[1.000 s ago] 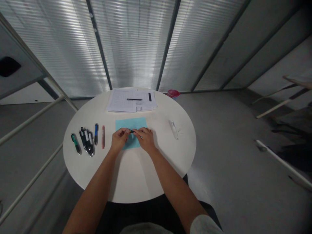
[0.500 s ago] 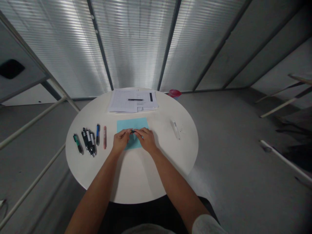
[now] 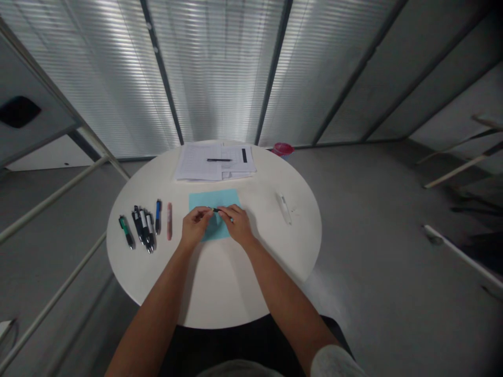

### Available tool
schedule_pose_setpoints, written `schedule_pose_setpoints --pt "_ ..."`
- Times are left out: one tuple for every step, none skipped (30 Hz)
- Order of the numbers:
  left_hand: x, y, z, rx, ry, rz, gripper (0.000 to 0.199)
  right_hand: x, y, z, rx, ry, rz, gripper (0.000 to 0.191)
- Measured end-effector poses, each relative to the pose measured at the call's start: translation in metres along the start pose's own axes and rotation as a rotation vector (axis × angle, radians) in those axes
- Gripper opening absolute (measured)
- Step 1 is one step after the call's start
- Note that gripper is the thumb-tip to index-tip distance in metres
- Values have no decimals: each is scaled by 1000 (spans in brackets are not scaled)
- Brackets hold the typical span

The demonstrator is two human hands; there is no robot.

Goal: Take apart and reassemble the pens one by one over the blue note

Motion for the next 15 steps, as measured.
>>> schedule_pose_setpoints --pt "0 -1 0 -3 4 -6 26 0 -1 0 37 -3 -18 32" --pt "-1 -2 -1 -12 12 -14 26 1 -2 -1 79 -8 -48 33" --pt "-1 -4 -1 -31 22 -24 25 1 -3 -2 121 -13 -88 34" --pt "-1 -6 0 -61 34 -35 24 1 -6 -3 155 -14 -137 35" --pt "0 -8 0 -103 45 -47 22 1 -8 -4 177 -9 -186 35" --pt "1 -9 1 -152 53 -57 21 1 -10 -5 187 0 -231 35" --pt "2 -11 2 -201 52 -66 19 1 -13 -7 187 11 -267 35" --pt "4 -13 4 -245 42 -72 17 1 -15 -8 179 22 -294 35" --pt "5 -14 5 -283 25 -76 15 1 -16 -9 165 29 -311 35" --pt "7 -15 6 -315 7 -77 15 1 -18 -10 147 32 -322 35" --pt "8 -16 8 -343 -10 -78 15 1 -19 -10 126 35 -330 36" --pt "9 -16 8 -368 -24 -77 15 1 -20 -11 101 41 -332 36" --pt "10 -16 9 -390 -33 -78 15 1 -20 -11 71 48 -323 37" --pt "11 -17 9 -409 -39 -79 15 1 -19 -10 36 56 -304 37" --pt "12 -17 10 -428 -47 -83 15 1 -18 -10 -9 64 -278 37"
Point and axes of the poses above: each hand's wrist, its own x-axis towards the middle knuckle, its own y-axis out of the palm, z = x × y, the point moved 4 cm from there along x, towards the middle knuckle, and after that the axes turned 12 degrees about x, right-handed, at the moved point
